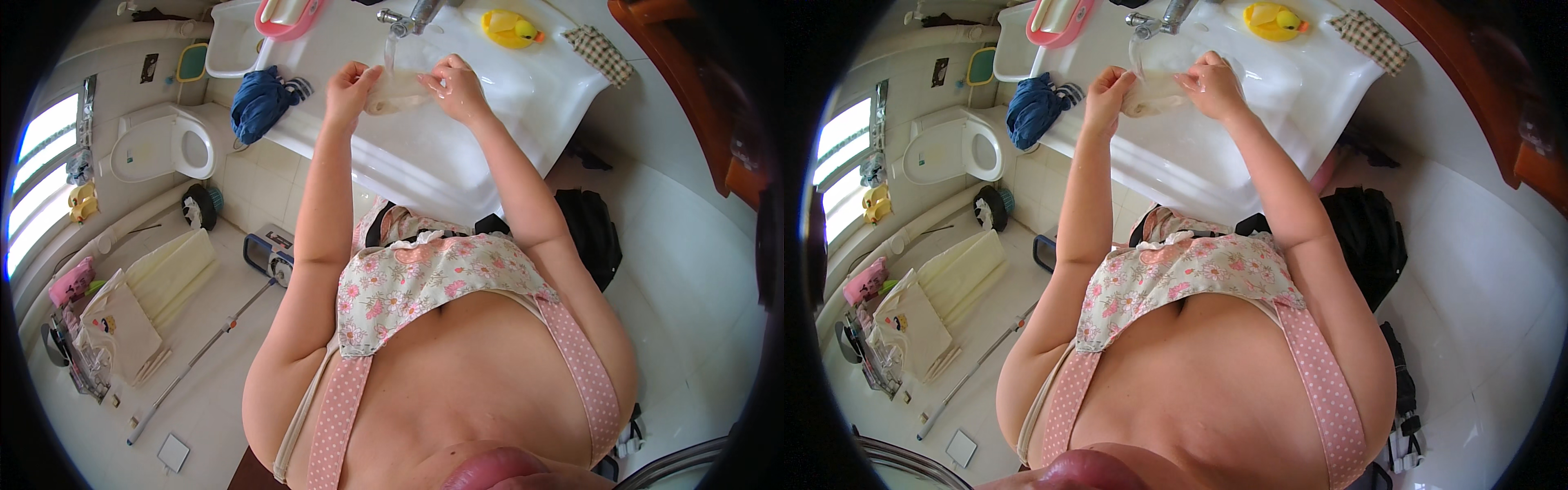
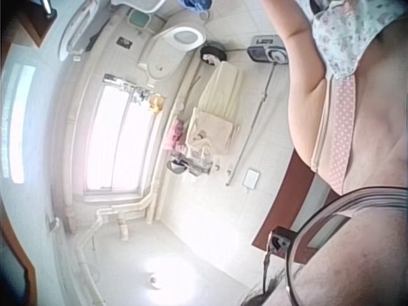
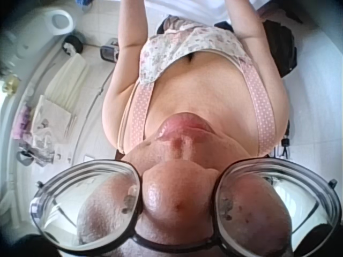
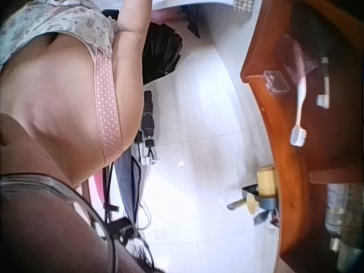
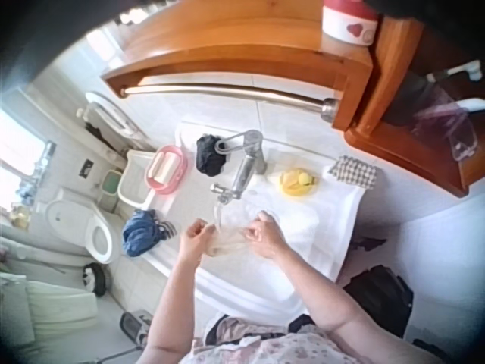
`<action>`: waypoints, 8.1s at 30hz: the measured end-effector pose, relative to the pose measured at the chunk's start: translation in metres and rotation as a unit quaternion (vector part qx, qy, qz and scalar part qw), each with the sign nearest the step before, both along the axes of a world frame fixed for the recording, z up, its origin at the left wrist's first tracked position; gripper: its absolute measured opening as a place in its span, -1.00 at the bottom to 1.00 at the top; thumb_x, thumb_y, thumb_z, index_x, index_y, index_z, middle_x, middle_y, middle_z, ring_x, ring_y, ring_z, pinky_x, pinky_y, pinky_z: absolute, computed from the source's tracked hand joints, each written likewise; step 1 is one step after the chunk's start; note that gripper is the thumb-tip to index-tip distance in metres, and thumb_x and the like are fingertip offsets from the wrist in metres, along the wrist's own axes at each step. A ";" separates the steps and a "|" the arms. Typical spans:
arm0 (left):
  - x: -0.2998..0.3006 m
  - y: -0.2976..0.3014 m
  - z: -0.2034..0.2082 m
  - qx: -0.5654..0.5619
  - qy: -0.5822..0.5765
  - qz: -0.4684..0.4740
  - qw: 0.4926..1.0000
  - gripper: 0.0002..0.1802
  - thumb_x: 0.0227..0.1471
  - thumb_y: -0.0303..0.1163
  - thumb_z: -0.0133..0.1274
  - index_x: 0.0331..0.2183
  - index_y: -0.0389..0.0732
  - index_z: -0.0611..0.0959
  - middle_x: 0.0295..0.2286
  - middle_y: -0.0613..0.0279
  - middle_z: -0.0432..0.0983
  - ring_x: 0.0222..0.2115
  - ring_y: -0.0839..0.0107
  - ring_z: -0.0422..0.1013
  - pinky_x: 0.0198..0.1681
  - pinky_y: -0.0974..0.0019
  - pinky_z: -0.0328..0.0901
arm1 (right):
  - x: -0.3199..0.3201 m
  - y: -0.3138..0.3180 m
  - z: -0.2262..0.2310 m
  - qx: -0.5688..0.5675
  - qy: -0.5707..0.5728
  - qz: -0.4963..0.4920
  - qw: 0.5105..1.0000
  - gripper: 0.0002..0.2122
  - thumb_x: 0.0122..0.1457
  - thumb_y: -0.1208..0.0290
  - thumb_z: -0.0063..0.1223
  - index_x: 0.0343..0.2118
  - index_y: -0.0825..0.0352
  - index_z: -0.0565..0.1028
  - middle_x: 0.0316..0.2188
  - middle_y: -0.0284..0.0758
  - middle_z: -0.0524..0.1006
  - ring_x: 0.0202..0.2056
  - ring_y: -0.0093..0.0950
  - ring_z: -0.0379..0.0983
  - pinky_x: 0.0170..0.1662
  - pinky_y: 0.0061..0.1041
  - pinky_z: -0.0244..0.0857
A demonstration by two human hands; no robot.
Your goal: The person hand washes a dark garment in a bathroom sink, repeatedly scrubbing and rinsing it under running water. They then rinse a small white cloth and return to rinsing the dark garment, squeezing out water throughout.
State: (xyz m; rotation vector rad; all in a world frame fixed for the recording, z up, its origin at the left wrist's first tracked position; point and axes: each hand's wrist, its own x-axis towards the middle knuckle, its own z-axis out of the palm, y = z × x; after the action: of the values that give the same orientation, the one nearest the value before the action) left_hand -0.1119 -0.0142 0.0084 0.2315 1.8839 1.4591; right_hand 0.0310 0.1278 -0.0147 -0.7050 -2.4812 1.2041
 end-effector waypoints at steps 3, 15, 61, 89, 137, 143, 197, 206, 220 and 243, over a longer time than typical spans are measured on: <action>0.010 0.012 -0.001 0.101 -0.158 0.085 0.979 -0.81 -0.03 -0.33 0.05 -0.48 -0.27 0.50 -0.56 0.30 0.41 -0.56 0.53 0.34 -0.55 0.44 0.23 | -0.013 -0.017 -0.010 0.018 0.156 -0.052 0.986 -0.76 -0.01 0.36 0.11 -0.65 0.43 0.46 -0.37 -0.24 0.48 -0.39 -0.36 0.39 -0.35 -0.43 0.27; 0.024 0.034 0.007 0.120 -0.238 0.140 0.954 -0.71 0.12 -0.23 -0.17 -0.34 -0.28 0.48 -0.47 0.20 0.43 -0.46 0.38 0.37 -0.45 0.29 0.31 | -0.070 -0.053 0.039 -0.208 0.068 -0.167 0.961 -0.72 0.05 0.33 -0.09 -0.64 0.44 0.46 -0.65 -0.06 0.45 -0.56 -0.13 0.39 -0.45 -0.32 0.28; 0.022 0.028 0.009 0.091 -0.204 0.138 0.965 -0.59 0.10 -0.10 -0.15 -0.27 -0.29 0.46 -0.40 0.17 0.43 -0.43 0.34 0.39 -0.45 0.28 0.32 | -0.053 -0.033 0.024 -0.225 0.038 -0.162 0.960 -0.57 0.10 0.11 -0.15 -0.66 0.43 0.49 -0.66 -0.09 0.46 -0.55 -0.13 0.41 -0.42 -0.28 0.27; 0.035 0.035 0.002 0.183 -0.279 0.174 0.926 -0.74 0.08 -0.26 -0.19 -0.30 -0.22 0.48 -0.38 0.23 0.44 -0.36 0.38 0.39 -0.29 0.29 0.33 | -0.064 -0.054 0.031 -0.161 0.076 -0.187 0.966 -0.82 -0.03 0.36 0.08 -0.52 0.33 0.36 -0.64 -0.16 0.48 -0.53 -0.15 0.43 -0.46 -0.28 0.28; 0.041 0.032 0.035 0.188 -0.014 0.100 0.977 -0.72 0.01 -0.60 -0.18 -0.16 -0.31 0.41 -0.23 0.15 0.40 -0.20 0.35 0.36 -0.12 0.32 0.31 | -0.033 -0.030 0.001 -0.739 0.135 -0.141 0.645 -0.59 0.17 0.00 -0.30 -0.02 0.14 0.25 -0.14 -0.41 0.34 -0.13 -0.43 0.28 -0.14 -0.23 0.22; 0.033 0.006 0.010 0.187 -0.253 0.175 0.933 -0.59 -0.06 -0.36 -0.23 -0.12 -0.29 0.37 -0.16 0.10 0.35 -0.10 0.22 0.28 -0.02 0.13 0.17 | -0.063 -0.052 0.010 -0.322 0.123 -0.123 0.930 -0.78 0.02 0.28 0.02 -0.39 0.36 0.39 -0.33 -0.17 0.41 -0.35 -0.31 0.38 -0.32 -0.40 0.26; 0.046 0.031 0.006 0.151 -0.158 0.107 0.970 -0.59 0.15 -0.25 -0.25 -0.04 -0.27 0.35 -0.09 0.14 0.34 -0.09 0.37 0.29 -0.05 0.32 0.22 | -0.070 -0.042 0.013 -0.290 0.031 -0.123 0.949 -0.61 0.09 0.40 -0.19 0.01 0.38 0.21 -0.23 -0.09 0.46 -0.22 -0.21 0.43 -0.17 -0.34 0.28; 0.034 0.031 0.009 0.318 -0.154 0.189 0.916 -0.65 0.16 -0.25 -0.24 -0.19 -0.36 0.39 -0.25 0.11 0.41 -0.23 0.30 0.37 -0.10 0.29 0.27 | -0.054 -0.033 0.029 -0.659 0.037 -0.187 0.728 -0.58 0.15 0.07 -0.27 -0.07 0.30 0.31 -0.34 -0.37 0.47 -0.31 -0.51 0.38 -0.22 -0.48 0.26; 0.041 0.033 -0.001 0.299 -0.345 0.170 0.874 -0.66 0.16 -0.14 -0.29 -0.18 -0.18 0.38 -0.34 0.14 0.42 -0.33 0.32 0.38 -0.25 0.26 0.32 | -0.040 -0.065 0.021 0.046 0.175 -0.132 0.975 -0.66 0.08 0.43 -0.13 -0.06 0.41 0.30 -0.19 -0.19 0.26 -0.18 -0.17 0.20 -0.10 -0.24 0.17; 0.012 0.028 0.003 0.298 -0.293 0.210 0.884 -0.65 0.04 -0.28 -0.16 -0.70 -0.11 0.21 -0.72 0.36 0.10 -0.67 0.48 0.10 -0.58 0.37 0.14 | -0.058 -0.052 0.003 -0.427 0.000 -0.130 0.895 -0.61 0.18 0.17 -0.29 -0.47 0.42 0.48 -0.48 -0.09 0.50 -0.40 -0.24 0.44 -0.35 -0.31 0.27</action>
State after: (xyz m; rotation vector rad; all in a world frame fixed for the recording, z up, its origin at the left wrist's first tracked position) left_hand -0.0996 0.0140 0.0113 -0.3350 0.9910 2.0899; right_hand -0.0272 0.0761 -0.0116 -1.1777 -1.6762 2.1611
